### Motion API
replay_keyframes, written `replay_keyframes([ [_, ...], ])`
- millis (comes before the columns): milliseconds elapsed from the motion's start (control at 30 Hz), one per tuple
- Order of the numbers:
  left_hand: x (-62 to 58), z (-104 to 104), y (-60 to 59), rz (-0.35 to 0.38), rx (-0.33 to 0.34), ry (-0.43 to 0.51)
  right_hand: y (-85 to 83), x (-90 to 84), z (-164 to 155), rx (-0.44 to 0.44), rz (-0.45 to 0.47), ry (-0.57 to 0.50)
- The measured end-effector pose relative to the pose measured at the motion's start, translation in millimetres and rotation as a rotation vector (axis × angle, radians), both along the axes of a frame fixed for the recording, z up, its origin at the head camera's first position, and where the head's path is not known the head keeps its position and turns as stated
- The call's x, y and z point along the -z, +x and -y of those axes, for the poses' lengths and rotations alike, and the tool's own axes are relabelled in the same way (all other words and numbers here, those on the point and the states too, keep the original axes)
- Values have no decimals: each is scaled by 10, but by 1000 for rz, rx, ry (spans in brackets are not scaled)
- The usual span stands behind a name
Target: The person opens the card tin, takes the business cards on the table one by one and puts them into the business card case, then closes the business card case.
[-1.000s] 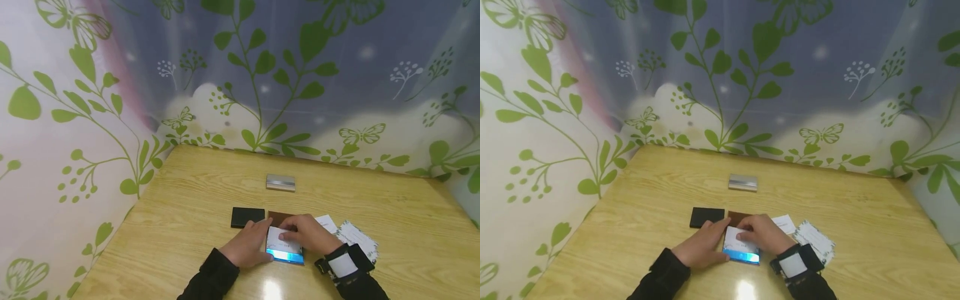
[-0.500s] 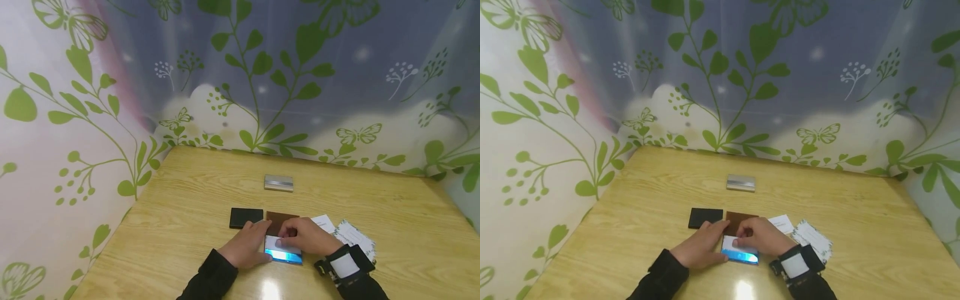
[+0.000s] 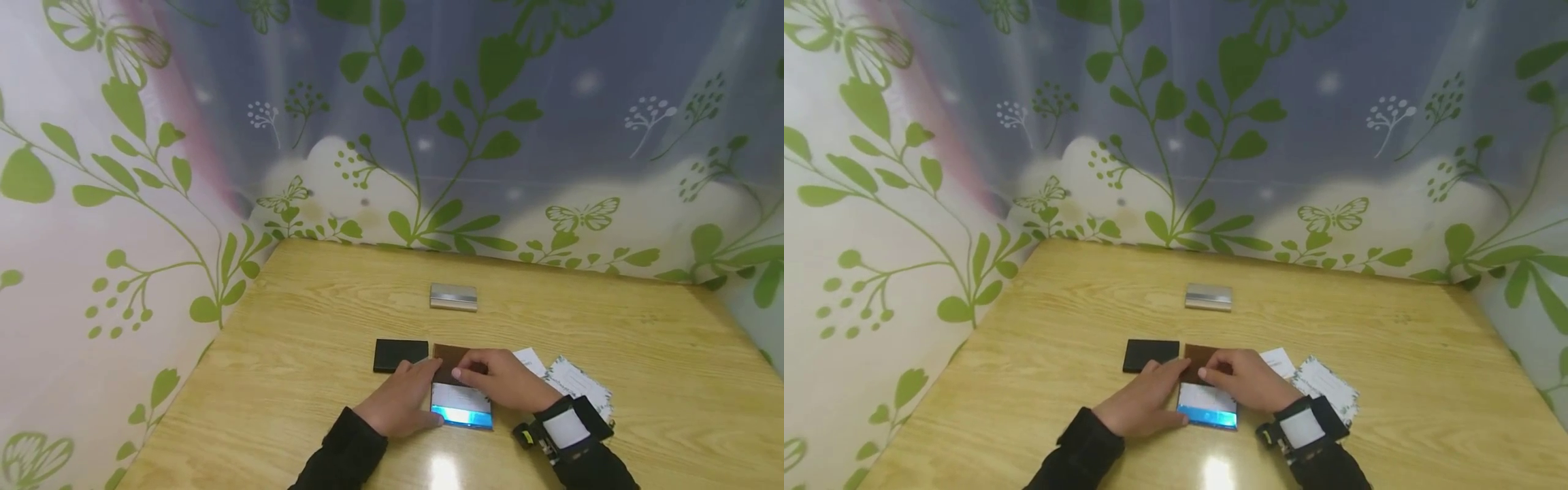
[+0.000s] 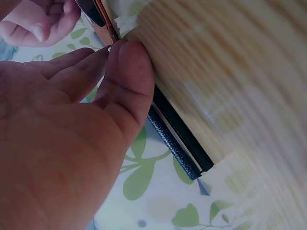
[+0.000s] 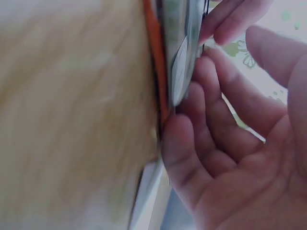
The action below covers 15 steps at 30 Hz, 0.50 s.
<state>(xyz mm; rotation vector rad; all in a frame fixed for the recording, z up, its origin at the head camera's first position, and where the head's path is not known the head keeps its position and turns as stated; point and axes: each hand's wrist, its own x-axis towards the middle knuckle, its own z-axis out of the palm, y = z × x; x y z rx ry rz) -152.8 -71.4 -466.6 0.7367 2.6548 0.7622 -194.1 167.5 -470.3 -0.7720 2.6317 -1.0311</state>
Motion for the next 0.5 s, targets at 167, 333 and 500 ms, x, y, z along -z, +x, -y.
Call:
replay_keyframes([
  [167, 20, 17, 4, -2, -3, 7, -19, -24, -44, 170, -135, 131],
  [333, 26, 19, 9, 0, -1, 14, -18, -75, -208, 308, -172, 267],
  [500, 19, 21, 10, -8, 10, 8, 15, -228, -474, 340, -82, 347],
])
